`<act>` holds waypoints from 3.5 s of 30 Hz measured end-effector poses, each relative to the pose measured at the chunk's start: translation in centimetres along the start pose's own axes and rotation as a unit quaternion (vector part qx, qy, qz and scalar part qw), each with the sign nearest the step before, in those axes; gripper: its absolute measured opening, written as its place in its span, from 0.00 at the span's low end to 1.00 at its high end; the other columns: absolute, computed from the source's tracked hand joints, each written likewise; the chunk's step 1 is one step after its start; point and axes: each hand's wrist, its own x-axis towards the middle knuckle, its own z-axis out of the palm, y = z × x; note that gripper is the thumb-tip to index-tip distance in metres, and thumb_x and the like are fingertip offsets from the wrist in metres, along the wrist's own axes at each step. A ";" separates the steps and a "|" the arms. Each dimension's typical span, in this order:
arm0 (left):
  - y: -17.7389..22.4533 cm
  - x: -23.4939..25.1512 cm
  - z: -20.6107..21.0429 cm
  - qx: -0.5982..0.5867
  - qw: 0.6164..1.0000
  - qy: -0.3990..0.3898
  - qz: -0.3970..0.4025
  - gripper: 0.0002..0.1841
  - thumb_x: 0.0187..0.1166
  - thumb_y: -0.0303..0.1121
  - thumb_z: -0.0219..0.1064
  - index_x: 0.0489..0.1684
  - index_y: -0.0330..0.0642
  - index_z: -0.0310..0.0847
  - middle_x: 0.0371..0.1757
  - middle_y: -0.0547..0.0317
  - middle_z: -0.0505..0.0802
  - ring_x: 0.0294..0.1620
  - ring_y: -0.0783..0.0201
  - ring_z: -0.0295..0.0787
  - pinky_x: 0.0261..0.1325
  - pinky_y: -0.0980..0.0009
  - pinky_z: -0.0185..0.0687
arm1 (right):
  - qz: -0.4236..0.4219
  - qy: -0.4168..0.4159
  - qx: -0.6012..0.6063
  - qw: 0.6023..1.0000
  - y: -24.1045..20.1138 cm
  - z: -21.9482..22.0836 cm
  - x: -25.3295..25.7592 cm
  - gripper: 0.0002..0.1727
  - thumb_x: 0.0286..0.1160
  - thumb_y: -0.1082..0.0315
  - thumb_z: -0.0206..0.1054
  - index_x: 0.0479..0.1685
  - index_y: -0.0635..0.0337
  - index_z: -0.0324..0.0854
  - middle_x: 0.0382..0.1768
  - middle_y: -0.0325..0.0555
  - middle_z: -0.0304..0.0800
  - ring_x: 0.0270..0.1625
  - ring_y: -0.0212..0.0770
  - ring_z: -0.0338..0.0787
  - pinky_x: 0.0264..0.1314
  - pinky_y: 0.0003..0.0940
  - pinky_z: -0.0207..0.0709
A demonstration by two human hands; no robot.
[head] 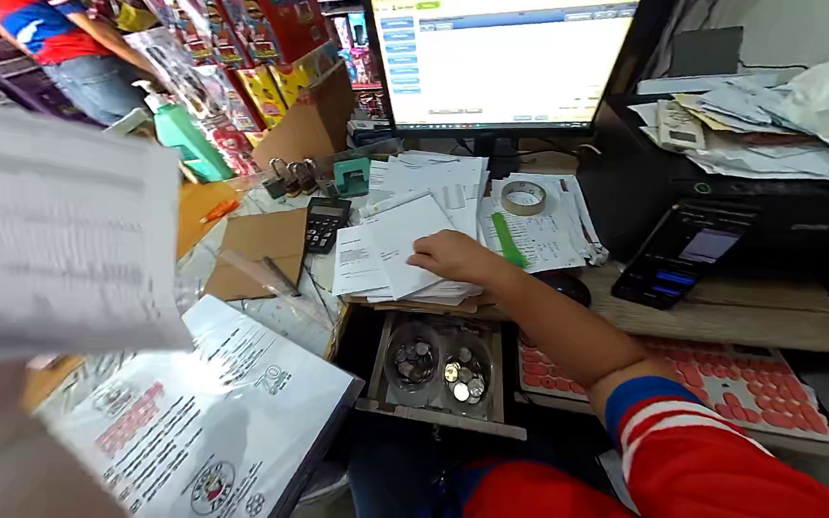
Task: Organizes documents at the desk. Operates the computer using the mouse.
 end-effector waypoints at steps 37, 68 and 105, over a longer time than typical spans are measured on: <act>-14.4 3.7 0.1 -0.061 0.945 0.257 -0.191 0.15 0.95 0.32 0.49 0.74 0.41 0.64 0.54 0.63 0.86 0.52 0.77 0.88 0.58 0.75 0.86 | 0.197 0.075 -0.110 0.971 5.3 -7.4 31.0 0.20 0.90 0.76 0.47 0.68 0.77 0.79 0.75 0.73 0.78 0.80 0.69 0.76 0.77 0.66 0.69; -13.9 3.6 0.9 -0.071 0.944 0.269 -0.179 0.10 0.93 0.28 0.50 0.64 0.39 0.70 0.42 0.66 0.89 0.39 0.80 0.90 0.47 0.79 0.89 | 0.016 0.294 0.312 0.903 8.0 -9.3 32.9 0.32 0.77 0.65 0.74 0.77 0.73 0.71 0.76 0.70 0.74 0.74 0.60 0.79 0.75 0.52 0.75; 2.0 1.1 -9.4 0.289 0.911 0.282 0.086 0.24 0.92 0.37 0.53 0.75 0.24 0.70 0.66 0.41 0.87 0.66 0.66 0.86 0.74 0.70 0.78 | -0.366 0.032 0.285 0.885 -16.4 11.8 4.8 0.37 0.59 0.72 0.75 0.73 0.75 0.69 0.64 0.62 0.85 0.61 0.47 0.90 0.62 0.43 0.86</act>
